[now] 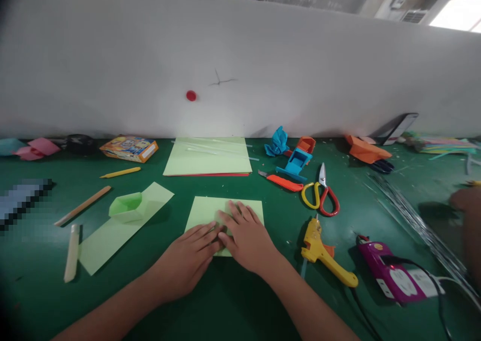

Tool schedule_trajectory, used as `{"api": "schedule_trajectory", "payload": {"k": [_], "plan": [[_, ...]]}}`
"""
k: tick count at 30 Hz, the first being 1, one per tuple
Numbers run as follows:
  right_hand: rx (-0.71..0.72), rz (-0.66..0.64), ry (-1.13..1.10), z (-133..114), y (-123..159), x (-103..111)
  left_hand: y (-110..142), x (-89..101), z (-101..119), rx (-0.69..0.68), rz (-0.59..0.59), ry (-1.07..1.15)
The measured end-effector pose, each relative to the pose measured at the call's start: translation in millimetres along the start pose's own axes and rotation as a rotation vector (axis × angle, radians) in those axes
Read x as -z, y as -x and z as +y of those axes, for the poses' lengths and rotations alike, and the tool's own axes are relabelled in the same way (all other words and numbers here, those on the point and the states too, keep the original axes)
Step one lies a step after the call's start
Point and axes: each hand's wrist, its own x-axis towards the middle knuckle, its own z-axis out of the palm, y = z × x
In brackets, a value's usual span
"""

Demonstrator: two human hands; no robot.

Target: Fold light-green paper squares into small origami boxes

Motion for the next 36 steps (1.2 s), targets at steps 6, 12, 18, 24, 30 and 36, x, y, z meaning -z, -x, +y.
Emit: {"api": "schedule_trajectory", "payload": {"k": [6, 12, 18, 24, 30, 36], "plan": [[-0.021, 0.008, -0.008, 2, -1, -1, 0, -5.2, -2, -0.042, -0.002, -0.081], [-0.012, 0.006, -0.038, 6, -1, -1, -1, -10.7, -4, -0.067, 0.037, -0.122], [0.001, -0.001, -0.055, 7, -1, 0, -1, -11.3, -3, -0.047, 0.061, -0.098], [0.016, -0.019, -0.066, 8, -3, 1, -1, -9.2, -2, -0.021, 0.051, -0.056], [0.009, -0.017, -0.058, 7, -3, 2, 0, -8.1, -3, -0.038, 0.033, -0.059], [-0.002, -0.003, -0.042, 6, -1, 1, 0, -7.2, -4, -0.028, 0.023, -0.012]]}}
